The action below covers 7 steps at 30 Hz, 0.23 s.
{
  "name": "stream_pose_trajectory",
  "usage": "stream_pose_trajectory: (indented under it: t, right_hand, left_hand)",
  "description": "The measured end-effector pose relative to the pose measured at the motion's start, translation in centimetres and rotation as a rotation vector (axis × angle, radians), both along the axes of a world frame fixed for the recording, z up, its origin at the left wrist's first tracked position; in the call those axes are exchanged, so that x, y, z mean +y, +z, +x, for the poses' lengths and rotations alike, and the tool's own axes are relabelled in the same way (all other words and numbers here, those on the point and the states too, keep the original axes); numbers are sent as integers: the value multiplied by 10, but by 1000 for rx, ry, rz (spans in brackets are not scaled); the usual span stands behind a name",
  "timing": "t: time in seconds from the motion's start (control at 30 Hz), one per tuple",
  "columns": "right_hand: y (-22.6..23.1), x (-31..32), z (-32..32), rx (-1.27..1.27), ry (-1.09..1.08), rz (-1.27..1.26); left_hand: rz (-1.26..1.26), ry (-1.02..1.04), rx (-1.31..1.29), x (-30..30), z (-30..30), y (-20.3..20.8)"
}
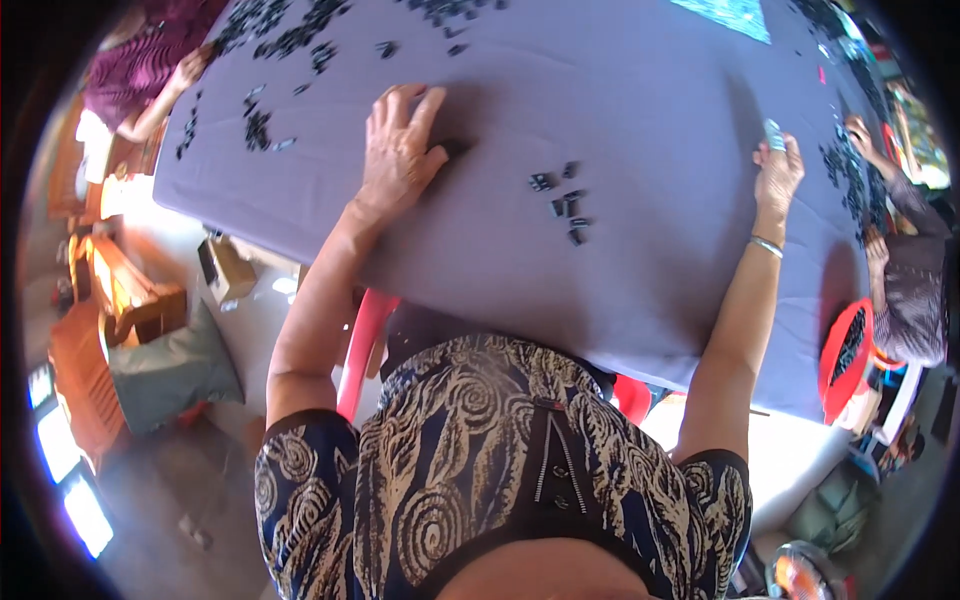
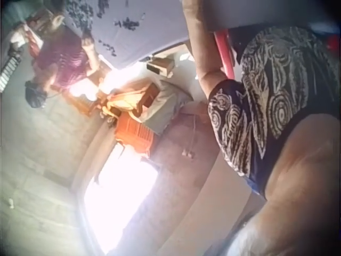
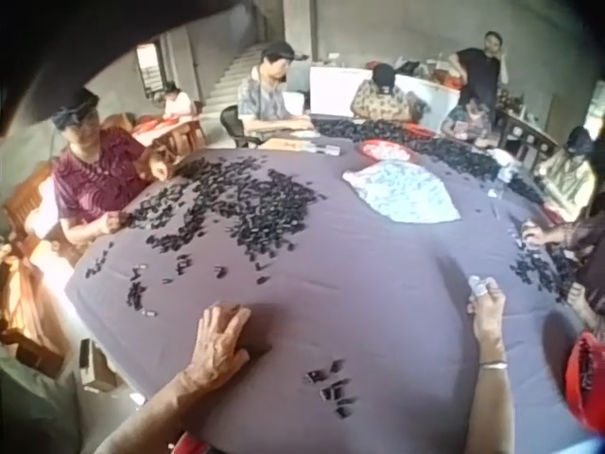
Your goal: Cleaning and inspecting small black plastic components using a small abrasive pad.
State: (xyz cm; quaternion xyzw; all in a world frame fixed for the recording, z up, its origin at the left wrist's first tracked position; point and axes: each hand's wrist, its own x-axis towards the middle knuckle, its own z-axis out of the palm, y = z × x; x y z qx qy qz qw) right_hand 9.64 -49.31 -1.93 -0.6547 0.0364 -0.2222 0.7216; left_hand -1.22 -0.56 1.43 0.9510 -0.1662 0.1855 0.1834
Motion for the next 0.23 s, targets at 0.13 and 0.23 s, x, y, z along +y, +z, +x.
stream_pose_trajectory:
  t: [0.13,0.23]
  right_hand:
    - [-3,6,-4,45,-114,-100]
    - [-2,14,-5,29,3,139]
  left_hand:
    - [7,-76,97,6,22,-7]
    - [15,-234,-6,-6,47,-20]
